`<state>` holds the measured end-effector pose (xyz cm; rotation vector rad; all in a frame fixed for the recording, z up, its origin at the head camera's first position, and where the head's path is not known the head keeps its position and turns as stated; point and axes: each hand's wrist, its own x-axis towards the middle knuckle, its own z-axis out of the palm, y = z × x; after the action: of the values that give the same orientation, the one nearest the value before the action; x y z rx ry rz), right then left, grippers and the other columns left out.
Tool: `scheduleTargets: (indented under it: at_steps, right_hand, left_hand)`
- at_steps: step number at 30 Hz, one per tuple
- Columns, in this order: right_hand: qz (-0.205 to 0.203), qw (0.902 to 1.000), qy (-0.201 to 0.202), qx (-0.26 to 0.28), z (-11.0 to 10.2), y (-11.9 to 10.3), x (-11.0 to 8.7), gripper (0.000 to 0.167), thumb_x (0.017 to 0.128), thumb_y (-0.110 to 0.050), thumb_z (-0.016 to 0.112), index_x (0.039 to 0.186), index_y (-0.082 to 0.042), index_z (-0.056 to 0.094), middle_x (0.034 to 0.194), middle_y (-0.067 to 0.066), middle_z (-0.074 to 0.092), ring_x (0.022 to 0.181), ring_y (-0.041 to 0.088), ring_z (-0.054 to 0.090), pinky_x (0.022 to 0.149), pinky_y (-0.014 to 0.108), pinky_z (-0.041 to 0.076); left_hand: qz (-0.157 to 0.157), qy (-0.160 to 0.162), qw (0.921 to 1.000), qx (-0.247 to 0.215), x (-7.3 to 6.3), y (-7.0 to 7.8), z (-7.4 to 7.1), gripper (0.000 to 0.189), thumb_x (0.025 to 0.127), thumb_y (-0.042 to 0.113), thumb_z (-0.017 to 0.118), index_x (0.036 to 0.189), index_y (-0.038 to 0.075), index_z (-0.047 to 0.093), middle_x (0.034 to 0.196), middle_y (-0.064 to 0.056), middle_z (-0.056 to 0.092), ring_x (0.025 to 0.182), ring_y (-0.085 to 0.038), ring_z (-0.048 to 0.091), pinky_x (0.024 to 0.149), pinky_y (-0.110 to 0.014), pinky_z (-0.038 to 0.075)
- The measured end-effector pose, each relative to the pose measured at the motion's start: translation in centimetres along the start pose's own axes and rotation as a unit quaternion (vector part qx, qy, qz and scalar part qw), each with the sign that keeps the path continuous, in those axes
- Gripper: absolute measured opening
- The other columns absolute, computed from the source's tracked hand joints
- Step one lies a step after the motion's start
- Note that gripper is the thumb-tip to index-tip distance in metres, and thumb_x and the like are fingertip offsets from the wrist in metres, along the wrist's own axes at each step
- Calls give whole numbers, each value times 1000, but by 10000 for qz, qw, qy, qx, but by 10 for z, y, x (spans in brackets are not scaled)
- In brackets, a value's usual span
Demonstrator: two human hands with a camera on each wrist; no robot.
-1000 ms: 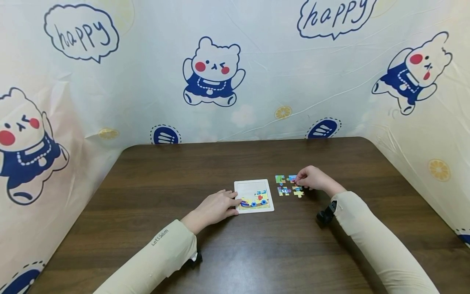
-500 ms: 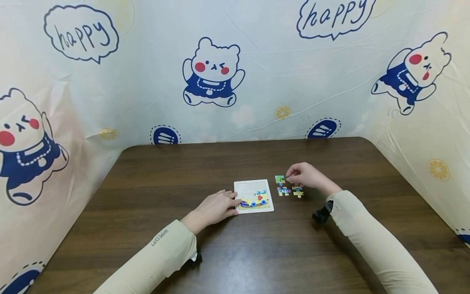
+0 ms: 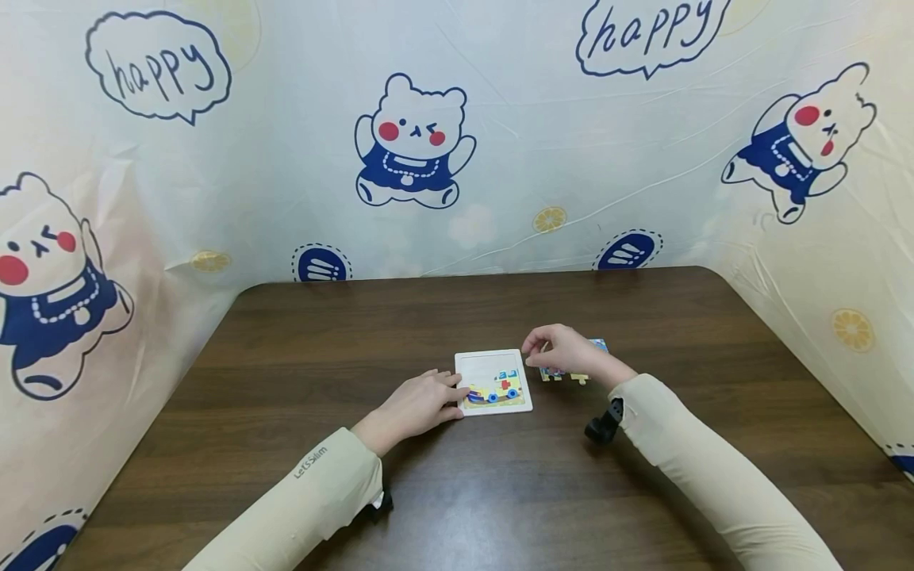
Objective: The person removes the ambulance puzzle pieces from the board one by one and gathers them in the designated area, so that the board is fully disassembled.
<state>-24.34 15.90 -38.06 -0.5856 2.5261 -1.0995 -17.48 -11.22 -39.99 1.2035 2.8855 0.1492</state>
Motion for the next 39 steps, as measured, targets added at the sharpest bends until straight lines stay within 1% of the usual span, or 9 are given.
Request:
scheduleTargets:
  at_steps: [8, 14, 20, 28, 31, 36, 39]
  right_hand:
    - [-317, 9985, -432, -117, 18, -9, 4, 19, 84, -4, 66, 102, 0, 61, 88, 7, 56, 62, 17, 53, 56, 33, 51]
    - [-416, 9972, -595, -201, 28, -9, 6, 23, 82, -4, 68, 104, -2, 60, 96, 9, 54, 57, 16, 51, 53, 31, 51]
    - [-365, 9964, -657, -388, 32, -9, 7, 26, 82, -6, 70, 106, -5, 60, 98, 8, 52, 56, 16, 51, 53, 28, 49]
    - [-176, 9954, -706, -629, 35, -9, 9, 30, 81, -6, 70, 109, -5, 59, 100, 7, 51, 57, 16, 51, 52, 26, 48]
    - [-173, 9943, -713, -767, 35, -9, 9, 32, 81, -7, 70, 110, -6, 58, 100, 7, 50, 60, 17, 51, 52, 26, 48]
    - [-194, 9930, -685, -941, 36, -10, 9, 32, 81, -9, 70, 111, -6, 58, 100, 7, 46, 71, 19, 49, 54, 26, 46]
    - [-162, 9932, -647, -956, 36, -10, 10, 31, 81, -9, 71, 109, -8, 58, 99, 6, 45, 73, 19, 49, 56, 27, 46]
  left_hand:
    - [-16, 4, 10000, -72, 0, -1, 0, 38, 88, 29, 63, 120, 9, 63, 125, -16, 54, 118, -28, 49, 101, -40, 33]
    - [-15, 19, 10000, -96, 0, -1, 0, 38, 88, 29, 63, 120, 9, 63, 125, -16, 54, 117, -29, 49, 101, -41, 34]
    - [-42, -6, 10000, -75, 0, -1, 0, 38, 88, 29, 62, 120, 9, 63, 125, -16, 54, 117, -29, 50, 100, -41, 35]
    - [-54, 19, 9999, -100, 0, 0, -1, 37, 88, 29, 63, 119, 10, 63, 125, -16, 54, 116, -29, 50, 99, -42, 36]
    - [-60, 6, 9999, -122, 0, 0, -1, 37, 88, 29, 63, 119, 9, 63, 125, -17, 54, 116, -29, 50, 99, -42, 36]
    - [-68, -28, 9999, -135, 1, 0, -1, 37, 88, 29, 63, 120, 9, 63, 125, -17, 54, 116, -29, 50, 100, -42, 35]
    - [-77, -53, 9999, -126, 1, 0, -1, 37, 88, 29, 63, 120, 10, 63, 125, -16, 54, 117, -29, 49, 100, -42, 34]
